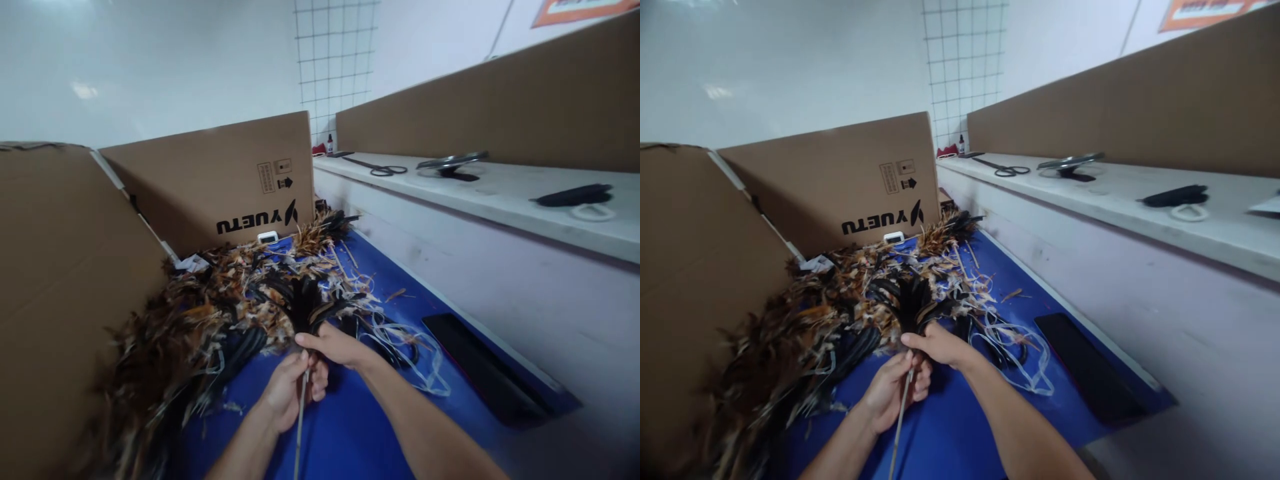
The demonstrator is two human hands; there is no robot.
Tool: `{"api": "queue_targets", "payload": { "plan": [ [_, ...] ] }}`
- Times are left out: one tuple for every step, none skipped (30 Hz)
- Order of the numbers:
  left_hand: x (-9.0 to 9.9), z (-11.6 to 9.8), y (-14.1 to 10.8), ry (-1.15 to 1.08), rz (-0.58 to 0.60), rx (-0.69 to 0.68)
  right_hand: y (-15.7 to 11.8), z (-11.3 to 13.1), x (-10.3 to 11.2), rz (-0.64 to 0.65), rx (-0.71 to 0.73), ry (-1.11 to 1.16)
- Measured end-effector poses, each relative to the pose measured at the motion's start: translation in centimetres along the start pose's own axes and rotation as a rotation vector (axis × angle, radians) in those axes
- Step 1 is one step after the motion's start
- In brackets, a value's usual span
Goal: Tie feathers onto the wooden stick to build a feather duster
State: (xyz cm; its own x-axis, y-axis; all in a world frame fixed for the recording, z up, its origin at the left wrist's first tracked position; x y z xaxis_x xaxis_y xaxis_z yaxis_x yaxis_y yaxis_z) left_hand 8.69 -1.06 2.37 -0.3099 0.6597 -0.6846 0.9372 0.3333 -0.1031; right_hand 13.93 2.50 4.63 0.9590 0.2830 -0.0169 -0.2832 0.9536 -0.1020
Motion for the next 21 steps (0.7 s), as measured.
{"api": "queue_targets", "payload": {
  "plan": [
    [0.0, 0.2, 0.0, -0.009, 0.015, 0.02, -0.1, 0.1, 0.1, -0.007, 0.007, 0.0],
    [0.0, 0.3, 0.0, -0.018, 0.031, 0.036, -0.1, 0.2, 0.1, -0.017, 0.009, -0.003],
    [-0.1, 0.4, 0.0, -0.025, 0.05, 0.049, -0.2, 0.3, 0.2, -0.028, 0.007, -0.01],
    [-0.1, 0.4, 0.0, -0.033, 0.065, 0.058, -0.3, 0.4, 0.3, -0.044, 0.007, -0.02],
    [-0.2, 0.4, -0.1, -0.042, 0.074, 0.064, -0.4, 0.6, 0.5, -0.063, 0.014, -0.032],
    [-0.2, 0.4, -0.1, -0.051, 0.08, 0.07, -0.5, 0.9, 0.6, -0.081, 0.025, -0.042],
    [-0.3, 0.4, -0.2, -0.06, 0.08, 0.075, -0.6, 1.1, 0.7, -0.1, 0.035, -0.05],
    [-0.5, 0.5, -0.3, -0.065, 0.079, 0.084, -0.7, 1.2, 0.8, -0.12, 0.036, -0.055],
    [-0.6, 0.5, -0.3, -0.066, 0.076, 0.092, -0.7, 1.2, 0.9, -0.133, 0.024, -0.06],
    [-0.7, 0.5, -0.4, -0.069, 0.074, 0.099, -0.7, 1.0, 0.8, -0.139, -0.002, -0.068],
    [-0.9, 0.5, -0.4, -0.069, 0.073, 0.106, -0.7, 0.7, 0.7, -0.137, -0.039, -0.078],
    [-1.0, 0.5, -0.5, -0.071, 0.07, 0.109, -0.7, 0.4, 0.6, -0.131, -0.075, -0.086],
    [-1.0, 0.5, -0.5, -0.074, 0.07, 0.109, -0.6, 0.1, 0.5, -0.124, -0.106, -0.09],
    [-1.1, 0.5, -0.4, -0.079, 0.076, 0.112, -0.6, -0.2, 0.3, -0.117, -0.13, -0.087],
    [-1.1, 0.6, -0.4, -0.087, 0.08, 0.114, -0.5, -0.5, 0.2, -0.112, -0.146, -0.078],
    [-1.1, 0.7, -0.4, -0.093, 0.085, 0.116, -0.5, -0.7, 0.1, -0.108, -0.155, -0.07],
    [-1.1, 0.8, -0.4, -0.095, 0.088, 0.117, -0.5, -0.9, 0.0, -0.104, -0.16, -0.066],
    [-1.1, 0.8, -0.4, -0.09, 0.085, 0.114, -0.5, -1.0, 0.0, -0.101, -0.162, -0.07],
    [-0.9, 0.9, -0.3, -0.078, 0.077, 0.109, -0.4, -1.1, 0.0, -0.098, -0.165, -0.085],
    [-0.8, 0.9, -0.3, -0.063, 0.065, 0.102, -0.4, -1.2, 0.0, -0.095, -0.17, -0.108],
    [-0.6, 0.8, -0.3, -0.046, 0.048, 0.094, -0.4, -1.3, 0.0, -0.095, -0.178, -0.132]
  ]
}}
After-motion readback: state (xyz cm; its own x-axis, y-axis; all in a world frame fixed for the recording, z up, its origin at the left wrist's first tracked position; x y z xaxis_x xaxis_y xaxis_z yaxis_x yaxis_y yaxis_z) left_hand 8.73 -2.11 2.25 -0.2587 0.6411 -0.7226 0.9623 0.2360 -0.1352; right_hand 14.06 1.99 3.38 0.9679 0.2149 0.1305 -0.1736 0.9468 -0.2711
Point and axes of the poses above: each hand's wrist, its own y-axis towards the middle knuckle, its own x-axis out of the back of the hand, z = x × y, the point moved 10 cm from there along y, towards the middle knuckle, and after that the axes turned 13 degrees about z, right-handed, at the moved point
